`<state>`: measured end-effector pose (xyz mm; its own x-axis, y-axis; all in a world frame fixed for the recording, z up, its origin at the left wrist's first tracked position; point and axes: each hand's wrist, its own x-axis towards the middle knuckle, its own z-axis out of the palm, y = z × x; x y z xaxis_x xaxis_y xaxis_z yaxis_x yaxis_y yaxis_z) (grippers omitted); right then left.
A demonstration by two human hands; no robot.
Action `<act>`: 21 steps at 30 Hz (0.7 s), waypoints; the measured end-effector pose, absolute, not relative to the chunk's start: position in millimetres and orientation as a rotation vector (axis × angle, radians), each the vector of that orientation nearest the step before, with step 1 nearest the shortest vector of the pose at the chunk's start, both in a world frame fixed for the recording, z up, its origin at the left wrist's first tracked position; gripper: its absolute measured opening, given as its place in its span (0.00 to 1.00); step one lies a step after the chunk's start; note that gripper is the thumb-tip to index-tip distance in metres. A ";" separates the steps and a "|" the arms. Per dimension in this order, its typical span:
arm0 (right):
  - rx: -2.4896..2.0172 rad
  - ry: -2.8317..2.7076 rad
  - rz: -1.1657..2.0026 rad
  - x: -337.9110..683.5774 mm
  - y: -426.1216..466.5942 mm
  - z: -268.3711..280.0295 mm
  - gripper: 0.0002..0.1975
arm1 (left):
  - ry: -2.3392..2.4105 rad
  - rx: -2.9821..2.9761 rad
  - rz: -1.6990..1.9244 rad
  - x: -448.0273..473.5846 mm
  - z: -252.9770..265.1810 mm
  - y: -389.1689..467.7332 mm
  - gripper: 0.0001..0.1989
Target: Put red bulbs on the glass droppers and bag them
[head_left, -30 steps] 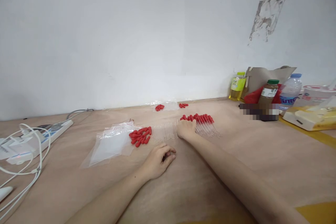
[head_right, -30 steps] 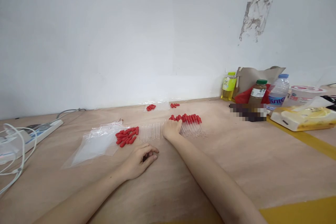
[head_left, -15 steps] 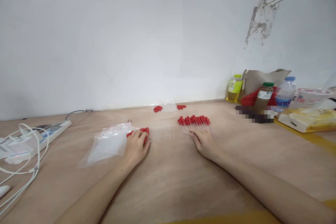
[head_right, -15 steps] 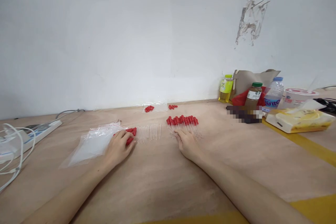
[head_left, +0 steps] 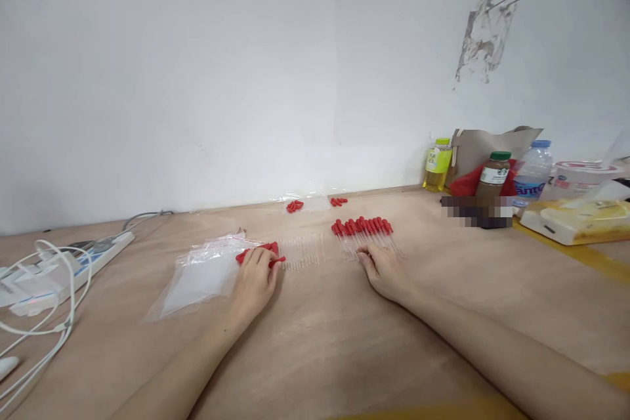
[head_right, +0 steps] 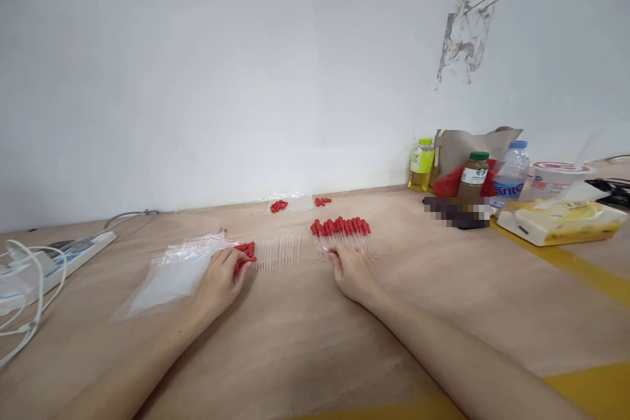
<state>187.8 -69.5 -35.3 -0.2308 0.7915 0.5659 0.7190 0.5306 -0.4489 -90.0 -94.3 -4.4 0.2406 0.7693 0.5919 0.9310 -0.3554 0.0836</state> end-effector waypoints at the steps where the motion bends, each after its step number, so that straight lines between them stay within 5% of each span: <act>1: -1.224 -1.987 0.120 186.9 -70.4 -34.1 0.09 | -1.604 -2.300 -0.909 -84.3 -5.5 -97.4 0.06; 7: -1.083 -2.071 0.181 175.1 -85.4 -28.3 0.08 | -1.744 -2.710 -1.372 -51.0 -24.1 -107.3 0.09; 21: -0.955 -2.285 0.162 159.7 -98.0 -29.6 0.07 | -1.714 -3.083 -1.517 -45.9 -25.8 -106.4 0.12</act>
<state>159.7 -98.0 -29.6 -0.5253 0.6742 0.5191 0.5944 0.7273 -0.3431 -45.9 -106.4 -25.8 0.3723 0.8869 0.2736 0.3791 -0.4143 0.8274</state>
